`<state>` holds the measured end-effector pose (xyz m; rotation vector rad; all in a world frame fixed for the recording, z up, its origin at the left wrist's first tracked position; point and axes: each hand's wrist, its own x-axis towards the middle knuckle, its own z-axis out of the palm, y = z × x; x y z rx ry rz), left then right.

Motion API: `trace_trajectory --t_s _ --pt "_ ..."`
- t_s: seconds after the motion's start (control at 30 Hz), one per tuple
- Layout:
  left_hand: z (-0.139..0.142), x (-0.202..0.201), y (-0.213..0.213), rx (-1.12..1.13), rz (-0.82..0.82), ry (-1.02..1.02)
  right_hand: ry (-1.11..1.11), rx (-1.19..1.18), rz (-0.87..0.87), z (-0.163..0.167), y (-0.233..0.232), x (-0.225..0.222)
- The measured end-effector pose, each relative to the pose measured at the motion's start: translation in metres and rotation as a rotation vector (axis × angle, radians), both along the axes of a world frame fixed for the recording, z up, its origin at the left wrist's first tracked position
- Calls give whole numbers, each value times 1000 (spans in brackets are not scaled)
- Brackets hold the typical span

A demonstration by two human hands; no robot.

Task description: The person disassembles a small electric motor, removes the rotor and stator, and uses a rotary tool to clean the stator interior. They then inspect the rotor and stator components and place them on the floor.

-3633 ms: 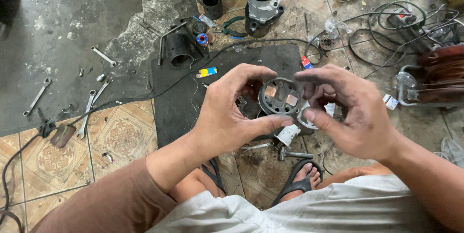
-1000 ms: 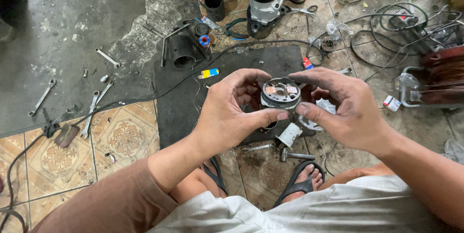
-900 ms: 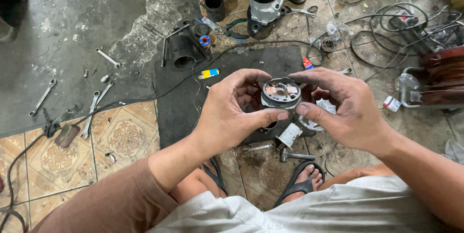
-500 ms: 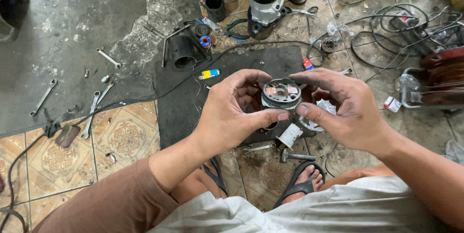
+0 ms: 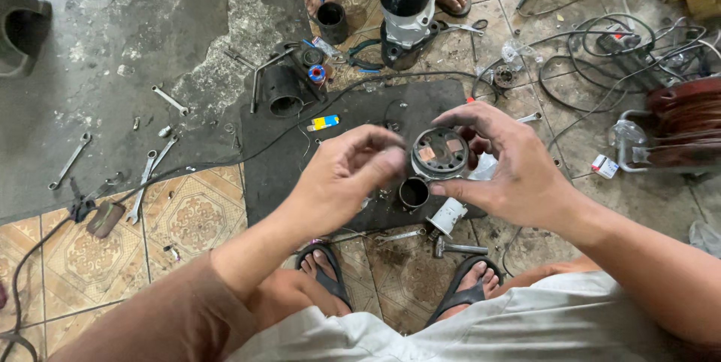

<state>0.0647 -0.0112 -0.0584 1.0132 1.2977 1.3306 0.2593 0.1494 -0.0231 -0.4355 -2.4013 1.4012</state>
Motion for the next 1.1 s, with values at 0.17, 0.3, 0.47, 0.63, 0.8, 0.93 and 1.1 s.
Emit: trace_trajectory --t_s 0.17,0.3,0.47,0.63,0.8,0.93,1.1 --pt "-25 -29 -51 -929 -606 791 -10 152 -74 2 4 2" --pt "-46 -39 -97 -1188 -932 971 17 198 -71 2 7 5" --pt "-44 -39 -116 -1181 -910 1035 39 193 -56 5 6 4" --pt "-30 -30 -115 -1186 -879 1146 91 207 -38 8 3 6" --pt "-23 -30 -113 -1215 -863 1125 136 220 -31 8 0 11" --pt "-17 -25 -111 -1140 -891 1052 223 274 -24 9 -2 12" --pt "-14 -8 -101 -1182 -1030 1167 232 332 -24 12 -4 14"
